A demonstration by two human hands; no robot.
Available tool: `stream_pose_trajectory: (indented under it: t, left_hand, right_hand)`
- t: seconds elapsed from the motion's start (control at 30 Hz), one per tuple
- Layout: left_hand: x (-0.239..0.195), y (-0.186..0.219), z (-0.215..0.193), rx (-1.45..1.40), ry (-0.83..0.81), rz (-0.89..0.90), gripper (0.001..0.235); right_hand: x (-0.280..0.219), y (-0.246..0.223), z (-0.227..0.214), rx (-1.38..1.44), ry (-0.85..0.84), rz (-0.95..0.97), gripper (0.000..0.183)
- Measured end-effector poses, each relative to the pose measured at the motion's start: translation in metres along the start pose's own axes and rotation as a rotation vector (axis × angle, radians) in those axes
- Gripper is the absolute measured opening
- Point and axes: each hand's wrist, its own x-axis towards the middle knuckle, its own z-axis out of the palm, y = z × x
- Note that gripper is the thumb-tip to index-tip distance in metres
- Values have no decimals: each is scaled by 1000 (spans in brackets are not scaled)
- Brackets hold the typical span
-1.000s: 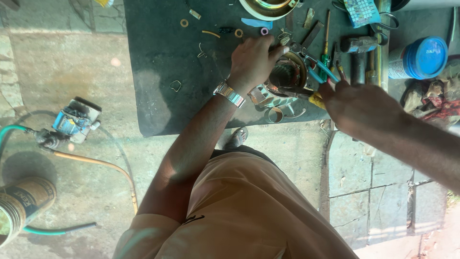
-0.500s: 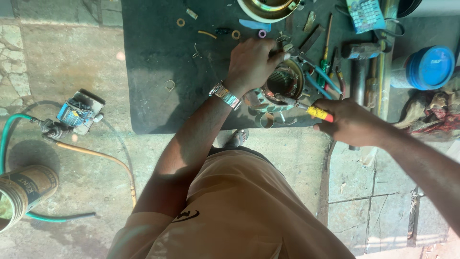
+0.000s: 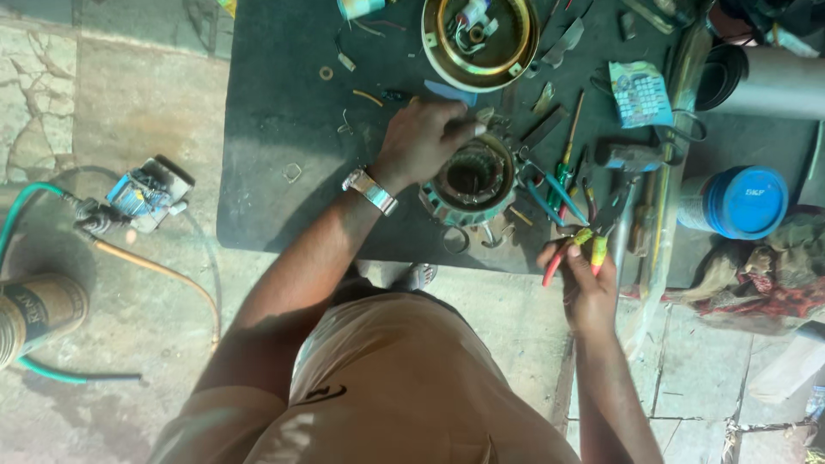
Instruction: The person uses pliers to pull and remove copper wire coils from a cylindrical electrical component, likely a motor stator. They repeatedly grip and extract wire loops from the slots, placing the removed wire on the workbench.
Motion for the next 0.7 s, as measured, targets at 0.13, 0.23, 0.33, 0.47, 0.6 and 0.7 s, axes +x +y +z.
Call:
stream_pose_trajectory:
  t: [0.13, 0.23, 0.33, 0.47, 0.6, 0.7]
  left_hand:
    - [-6, 9, -11, 77, 71, 31, 35]
    - [-7, 19, -8, 65, 122, 10, 33]
    - [-19, 20, -10, -4, 172, -28, 22]
    - [-55, 27, -20, 9, 294, 185, 13]
    - [-96, 40, -27, 34, 184, 290, 30]
    - [-112, 49, -27, 199, 150, 288, 45]
  right_hand:
    - [3, -6, 23, -306, 39, 32, 26]
    - [1, 0, 33, -281, 25, 87, 29]
    - [1, 12, 37, -251, -17, 140, 30]
    - [3, 16, 39, -588, -110, 58, 39]
    - [1, 21, 36, -662, -130, 49, 29]
    - [-1, 21, 30, -702, -174, -88, 39]
